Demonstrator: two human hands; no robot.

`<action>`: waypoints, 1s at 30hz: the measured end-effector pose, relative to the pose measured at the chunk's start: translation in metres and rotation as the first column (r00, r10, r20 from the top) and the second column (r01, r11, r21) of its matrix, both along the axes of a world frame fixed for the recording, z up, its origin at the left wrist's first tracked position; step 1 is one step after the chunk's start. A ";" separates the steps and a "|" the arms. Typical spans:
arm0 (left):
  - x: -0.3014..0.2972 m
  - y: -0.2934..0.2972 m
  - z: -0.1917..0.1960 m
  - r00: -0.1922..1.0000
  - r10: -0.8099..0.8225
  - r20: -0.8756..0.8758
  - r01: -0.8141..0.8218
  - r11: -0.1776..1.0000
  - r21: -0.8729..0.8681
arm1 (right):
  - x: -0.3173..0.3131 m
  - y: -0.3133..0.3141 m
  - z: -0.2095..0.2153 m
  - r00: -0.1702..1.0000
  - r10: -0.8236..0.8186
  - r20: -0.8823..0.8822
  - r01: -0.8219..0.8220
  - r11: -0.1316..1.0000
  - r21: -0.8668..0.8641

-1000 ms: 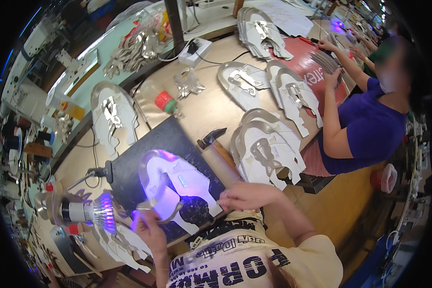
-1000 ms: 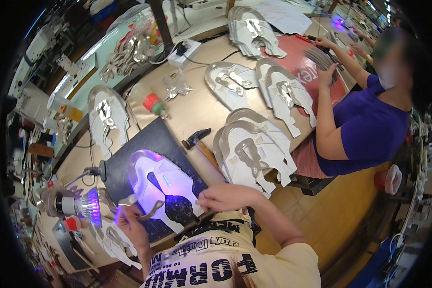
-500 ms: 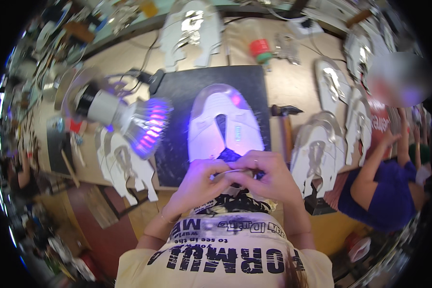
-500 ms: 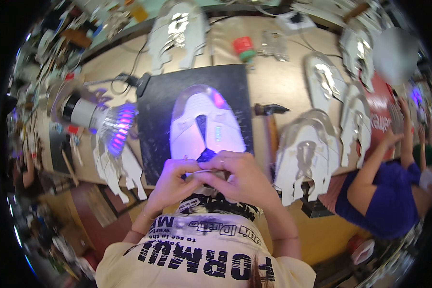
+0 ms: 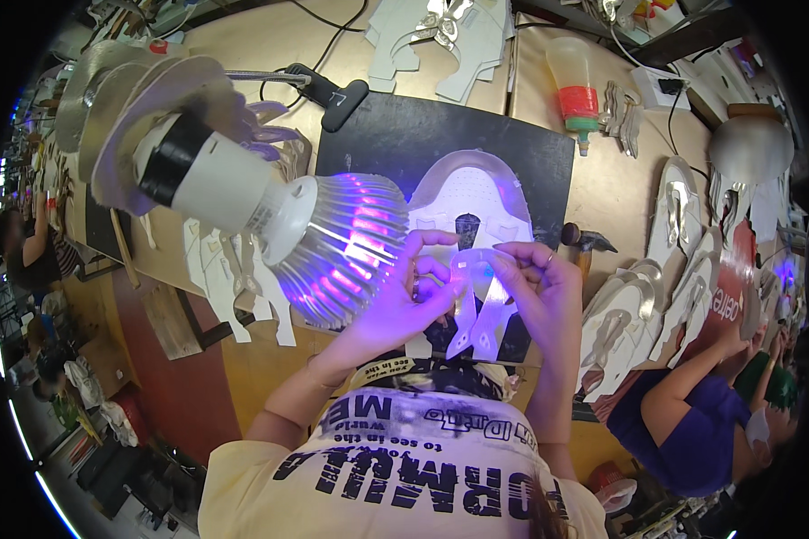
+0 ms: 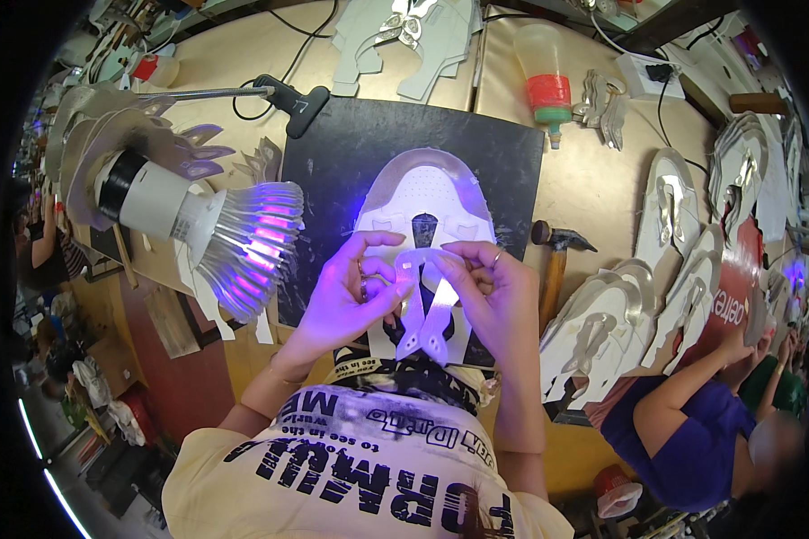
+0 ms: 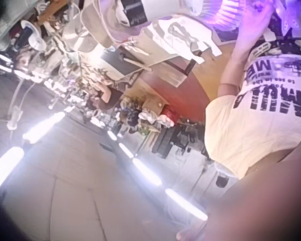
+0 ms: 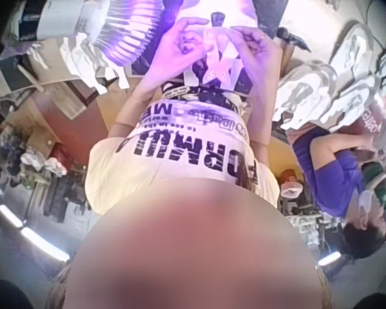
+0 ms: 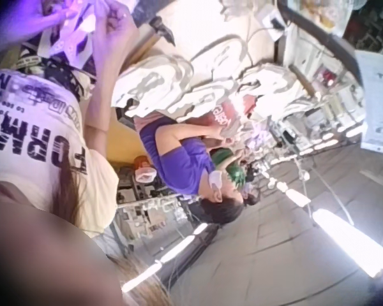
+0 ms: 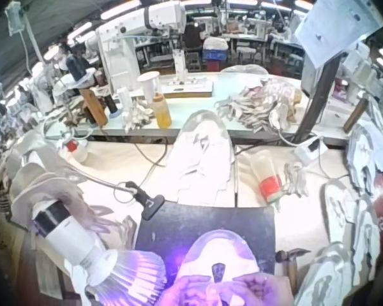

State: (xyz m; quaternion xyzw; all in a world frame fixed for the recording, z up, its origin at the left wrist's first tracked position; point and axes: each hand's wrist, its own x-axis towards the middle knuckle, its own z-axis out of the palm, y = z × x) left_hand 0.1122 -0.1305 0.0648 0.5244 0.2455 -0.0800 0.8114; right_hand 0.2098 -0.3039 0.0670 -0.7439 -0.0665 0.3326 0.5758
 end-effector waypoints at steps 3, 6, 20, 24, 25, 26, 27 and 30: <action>0.006 -0.002 -0.010 0.999 0.050 0.018 -0.052 0.994 0.094 | 0.010 0.013 -0.013 0.997 -0.042 0.070 0.043 0.999 -0.020; 0.010 -0.001 -0.022 0.998 0.037 0.057 -0.053 0.953 0.298 | 0.018 0.021 -0.023 0.961 0.018 0.278 0.000 0.998 -0.066; 0.023 0.001 -0.038 0.994 0.102 -0.035 -0.084 0.937 0.340 | 0.027 0.039 -0.041 0.949 -0.043 0.311 0.097 0.982 -0.160; 0.024 0.002 -0.039 0.995 0.090 -0.049 -0.066 0.927 0.370 | 0.027 0.041 -0.042 0.954 -0.073 0.291 0.123 0.980 -0.158; 0.024 0.002 -0.039 0.993 0.097 -0.060 -0.070 0.931 0.358 | 0.027 0.041 -0.042 0.955 -0.078 0.287 0.127 0.980 -0.156; 0.024 0.002 -0.038 0.995 0.088 -0.055 -0.061 0.925 0.374 | 0.027 0.042 -0.042 0.953 -0.076 0.293 0.127 0.979 -0.159; 0.024 0.003 -0.038 0.995 0.083 -0.060 -0.055 0.926 0.372 | 0.027 0.042 -0.042 0.954 -0.080 0.288 0.130 0.979 -0.158; 0.024 0.004 -0.037 0.996 0.073 -0.058 -0.044 0.920 0.391 | 0.027 0.043 -0.043 0.952 -0.089 0.292 0.139 0.978 -0.154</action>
